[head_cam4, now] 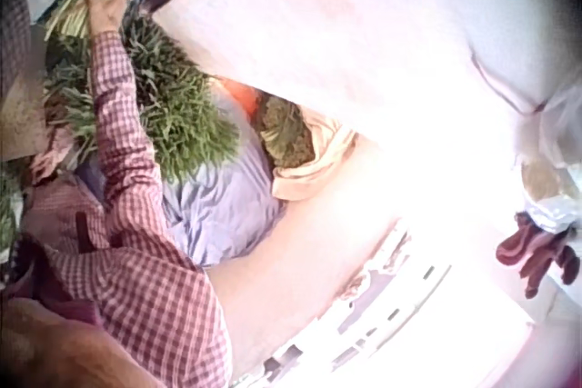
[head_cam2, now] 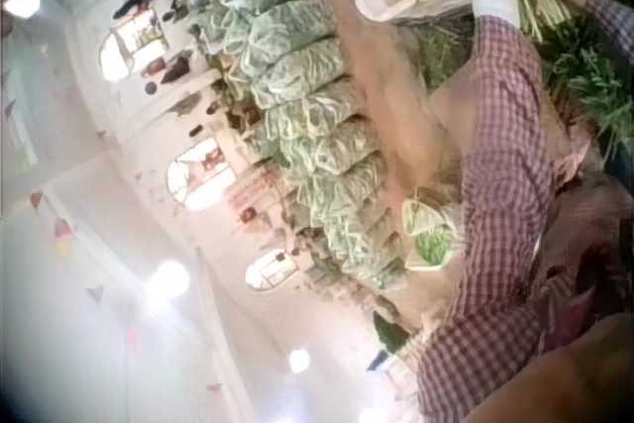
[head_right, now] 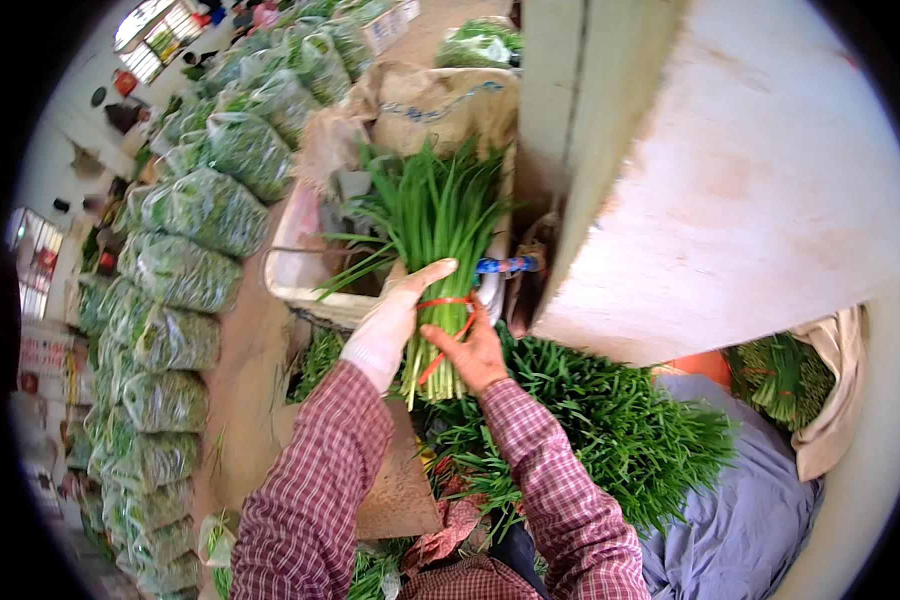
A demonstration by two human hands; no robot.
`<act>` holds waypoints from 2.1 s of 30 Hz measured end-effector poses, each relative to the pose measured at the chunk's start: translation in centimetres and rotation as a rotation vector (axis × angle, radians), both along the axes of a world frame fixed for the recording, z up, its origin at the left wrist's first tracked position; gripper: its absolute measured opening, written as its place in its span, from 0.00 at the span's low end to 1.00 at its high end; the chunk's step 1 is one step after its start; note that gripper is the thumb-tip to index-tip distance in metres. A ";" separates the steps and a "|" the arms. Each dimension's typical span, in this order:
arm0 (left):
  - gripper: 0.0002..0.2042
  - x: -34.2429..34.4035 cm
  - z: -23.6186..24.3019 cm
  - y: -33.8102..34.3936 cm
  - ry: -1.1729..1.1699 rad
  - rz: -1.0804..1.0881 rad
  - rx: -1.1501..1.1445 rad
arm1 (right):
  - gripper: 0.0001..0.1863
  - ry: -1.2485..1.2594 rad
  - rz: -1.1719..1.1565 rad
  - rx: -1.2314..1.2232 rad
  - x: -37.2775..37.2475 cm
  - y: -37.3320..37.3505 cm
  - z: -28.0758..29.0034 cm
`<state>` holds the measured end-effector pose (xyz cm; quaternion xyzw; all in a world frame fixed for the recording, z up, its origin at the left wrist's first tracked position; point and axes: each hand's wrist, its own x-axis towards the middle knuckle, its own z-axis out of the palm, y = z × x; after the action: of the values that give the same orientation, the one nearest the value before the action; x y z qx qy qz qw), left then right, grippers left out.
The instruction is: The person sorts leeks from a pile by hand, forms a bunch, and secures it with a red tie.
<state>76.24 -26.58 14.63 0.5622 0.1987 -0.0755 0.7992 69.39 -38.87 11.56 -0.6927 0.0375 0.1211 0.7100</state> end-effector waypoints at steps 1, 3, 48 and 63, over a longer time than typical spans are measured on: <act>0.32 0.1 0.2 0.0 -0.020 0.022 -0.003 | 0.56 -0.004 -0.003 -0.013 0.1 0.2 -0.3; 0.31 0.5 0.5 -0.8 -0.103 0.031 -0.027 | 0.53 -0.027 -0.030 0.012 0.4 0.1 -0.7; 0.28 -72.1 -1.9 18.4 0.762 0.557 -0.296 | 0.55 -0.079 -0.064 0.226 3.0 31.2 -3.0; 0.31 -70.1 -3.6 21.9 0.857 0.475 -0.222 | 0.23 0.498 0.132 -0.055 -24.0 13.7 -14.1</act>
<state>6.19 -4.70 11.08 0.3314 0.6221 -0.1364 0.6961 45.42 -25.15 -2.52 -0.6615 0.1691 0.3329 0.6504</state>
